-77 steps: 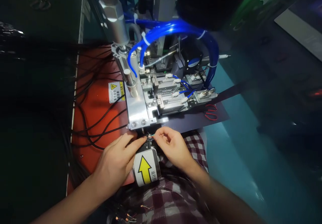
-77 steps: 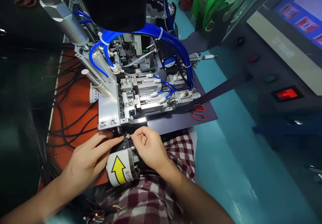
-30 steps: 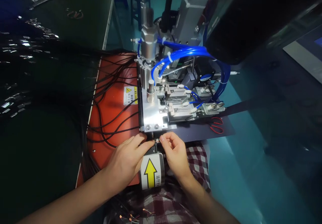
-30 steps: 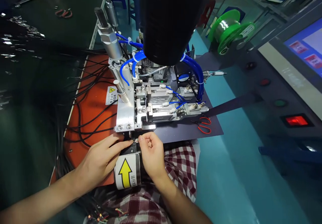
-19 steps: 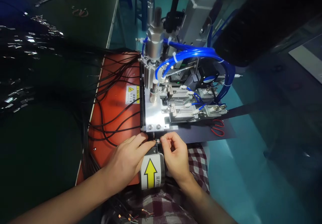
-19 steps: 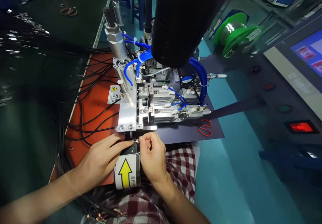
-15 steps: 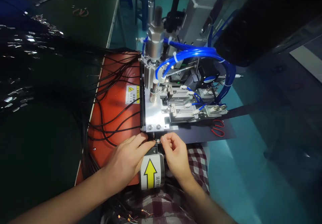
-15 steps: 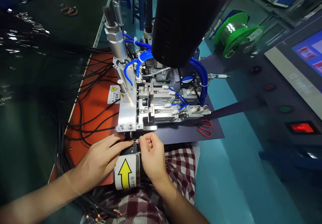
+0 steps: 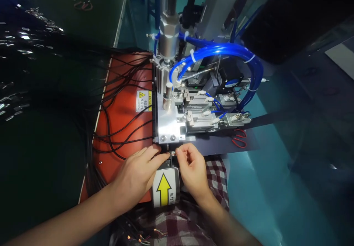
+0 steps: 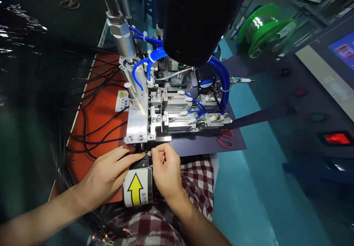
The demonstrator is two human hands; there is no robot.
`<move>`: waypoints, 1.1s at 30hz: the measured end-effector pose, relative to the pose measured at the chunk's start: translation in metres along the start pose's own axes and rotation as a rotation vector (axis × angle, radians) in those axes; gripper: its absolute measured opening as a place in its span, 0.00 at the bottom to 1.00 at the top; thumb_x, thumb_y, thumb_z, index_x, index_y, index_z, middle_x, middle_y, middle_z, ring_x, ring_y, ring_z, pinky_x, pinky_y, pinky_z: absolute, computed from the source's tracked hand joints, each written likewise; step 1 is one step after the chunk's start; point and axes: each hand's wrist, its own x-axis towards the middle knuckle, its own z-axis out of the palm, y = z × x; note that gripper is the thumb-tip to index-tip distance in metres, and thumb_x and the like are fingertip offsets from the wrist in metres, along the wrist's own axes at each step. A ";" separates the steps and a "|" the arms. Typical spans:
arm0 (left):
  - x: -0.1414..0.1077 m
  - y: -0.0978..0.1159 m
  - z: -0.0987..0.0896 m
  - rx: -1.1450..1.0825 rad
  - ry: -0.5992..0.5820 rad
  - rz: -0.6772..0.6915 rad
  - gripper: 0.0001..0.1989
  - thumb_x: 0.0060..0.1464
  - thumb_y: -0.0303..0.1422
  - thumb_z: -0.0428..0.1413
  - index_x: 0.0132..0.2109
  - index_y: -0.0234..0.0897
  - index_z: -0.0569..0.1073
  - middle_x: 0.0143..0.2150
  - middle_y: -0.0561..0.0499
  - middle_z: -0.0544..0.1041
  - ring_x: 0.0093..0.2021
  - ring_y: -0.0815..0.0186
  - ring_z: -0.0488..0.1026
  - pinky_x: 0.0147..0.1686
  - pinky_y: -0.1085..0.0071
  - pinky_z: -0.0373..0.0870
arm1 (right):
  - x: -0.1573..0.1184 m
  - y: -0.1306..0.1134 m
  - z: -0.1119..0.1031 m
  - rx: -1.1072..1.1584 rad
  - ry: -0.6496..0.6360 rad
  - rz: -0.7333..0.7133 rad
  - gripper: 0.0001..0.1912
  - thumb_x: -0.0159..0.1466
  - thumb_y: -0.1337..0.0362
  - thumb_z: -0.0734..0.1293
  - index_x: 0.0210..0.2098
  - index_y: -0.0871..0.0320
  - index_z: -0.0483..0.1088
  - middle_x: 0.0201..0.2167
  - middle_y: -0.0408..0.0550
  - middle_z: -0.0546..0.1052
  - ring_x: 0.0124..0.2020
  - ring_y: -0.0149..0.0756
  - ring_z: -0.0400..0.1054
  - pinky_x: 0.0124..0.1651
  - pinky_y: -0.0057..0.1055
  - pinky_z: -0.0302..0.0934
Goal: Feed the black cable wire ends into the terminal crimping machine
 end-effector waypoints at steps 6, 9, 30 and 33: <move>0.000 0.001 -0.001 0.023 0.007 -0.005 0.14 0.58 0.22 0.45 0.45 0.31 0.74 0.37 0.45 0.75 0.34 0.63 0.73 0.33 0.68 0.74 | 0.000 -0.002 -0.001 -0.060 0.030 -0.109 0.08 0.64 0.64 0.61 0.28 0.57 0.64 0.23 0.41 0.65 0.25 0.31 0.58 0.29 0.29 0.55; -0.001 0.001 0.000 0.028 0.002 -0.001 0.14 0.58 0.23 0.45 0.45 0.32 0.74 0.38 0.45 0.75 0.35 0.63 0.73 0.33 0.68 0.74 | 0.000 -0.002 -0.002 -0.135 0.045 -0.187 0.07 0.63 0.65 0.61 0.28 0.57 0.64 0.24 0.42 0.66 0.26 0.32 0.59 0.31 0.30 0.55; -0.006 -0.005 0.004 0.009 -0.007 0.017 0.14 0.58 0.23 0.47 0.49 0.34 0.70 0.41 0.43 0.73 0.37 0.61 0.72 0.33 0.68 0.73 | 0.006 0.000 -0.005 0.342 -0.085 0.165 0.09 0.60 0.59 0.65 0.29 0.59 0.68 0.21 0.41 0.66 0.22 0.28 0.57 0.23 0.26 0.54; -0.005 -0.005 0.005 -0.001 -0.003 0.011 0.14 0.59 0.23 0.47 0.50 0.34 0.69 0.41 0.44 0.72 0.38 0.62 0.71 0.34 0.69 0.71 | 0.007 0.000 -0.005 0.241 -0.073 0.103 0.07 0.61 0.62 0.64 0.28 0.59 0.66 0.20 0.39 0.63 0.20 0.28 0.55 0.23 0.26 0.53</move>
